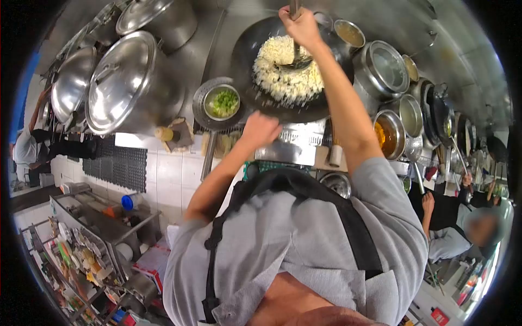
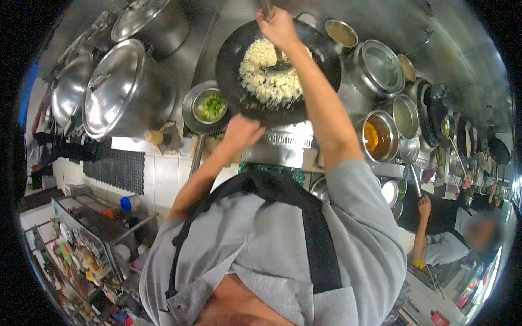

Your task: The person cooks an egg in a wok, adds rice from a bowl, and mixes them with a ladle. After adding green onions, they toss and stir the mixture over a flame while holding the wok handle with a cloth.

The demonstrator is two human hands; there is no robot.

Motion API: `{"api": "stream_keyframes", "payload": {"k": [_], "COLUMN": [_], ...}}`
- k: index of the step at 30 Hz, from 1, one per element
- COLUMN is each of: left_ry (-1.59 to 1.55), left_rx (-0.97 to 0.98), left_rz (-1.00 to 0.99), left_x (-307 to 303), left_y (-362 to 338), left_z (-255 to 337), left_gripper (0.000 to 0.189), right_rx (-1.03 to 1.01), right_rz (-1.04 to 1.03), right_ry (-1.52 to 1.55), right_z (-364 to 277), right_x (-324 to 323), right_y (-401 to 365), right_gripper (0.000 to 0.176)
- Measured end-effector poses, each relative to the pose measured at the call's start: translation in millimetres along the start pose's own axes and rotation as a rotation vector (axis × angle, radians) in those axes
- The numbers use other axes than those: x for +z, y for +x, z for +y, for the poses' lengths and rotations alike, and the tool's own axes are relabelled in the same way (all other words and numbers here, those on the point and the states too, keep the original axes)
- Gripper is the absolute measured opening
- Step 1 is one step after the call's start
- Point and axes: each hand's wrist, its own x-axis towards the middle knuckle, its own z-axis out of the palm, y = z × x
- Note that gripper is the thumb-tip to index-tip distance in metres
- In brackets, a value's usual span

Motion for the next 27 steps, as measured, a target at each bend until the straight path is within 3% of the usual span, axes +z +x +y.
{"api": "stream_keyframes", "payload": {"k": [1,3,5,7,9,11,13,14,15,17,19,20,22,24,25,27], "left_ry": [0.022,-0.063,-0.080,-0.029,-0.075,-0.059,-0.043,-0.029,0.002,-0.011,-0.044,-0.040,-0.066,-0.056,-0.031,-0.011], "left_rx": [-0.009,0.021,0.002,-0.020,-0.052,-0.016,0.014,0.030,-0.002,-0.014,0.009,0.062,0.061,0.035,0.010,0.029], "left_rz": [-0.007,0.080,0.106,0.062,0.011,0.016,0.056,0.089,0.000,-0.071,-0.053,0.061,0.069,0.039,-0.006,0.027], "left_x": [0,-23,-49,-70,-54,-9,3,0,-5,-26,-66,-70,-57,-19,0,5], "left_y": [-13,-41,-36,10,49,40,-1,-21,-46,-58,-35,-12,32,26,4,-27], "left_z": [1,21,36,45,27,10,7,3,4,13,33,34,21,6,5,-4], "left_gripper": [0.030,0.031,0.032,0.032,0.032,0.031,0.031,0.031,0.032,0.037,0.039,0.040,0.035,0.033,0.032,0.033], "right_rx": [0.080,-0.045,0.069,-0.049,-0.159,-0.261,-0.078,-0.019,0.053,0.123,0.044,-0.005,-0.195,-0.343,-0.027,-0.319], "right_rz": [-0.175,0.185,0.157,0.209,0.353,0.326,0.161,0.115,0.056,0.177,0.212,0.242,0.307,0.281,0.037,0.307], "right_ry": [-0.104,0.325,0.357,0.465,0.117,0.040,-0.067,0.050,0.168,0.300,0.222,0.181,0.094,-0.002,0.032,-0.007], "right_z": [-19,-79,-109,-79,-90,-55,-44,-54,-66,-69,-97,-118,-70,-22,-33,-14], "right_x": [-36,-73,-117,-106,-53,-13,-30,-60,-93,-126,-112,-103,-22,44,30,17], "right_y": [12,3,-8,-33,-61,-47,-18,-1,9,17,-23,-44,-42,-42,-31,13], "right_gripper": [0.048,0.024,0.024,0.047,0.027,0.023,0.025,0.023,0.023,0.026,0.025,0.025,0.024,0.024,0.029,0.029]}}
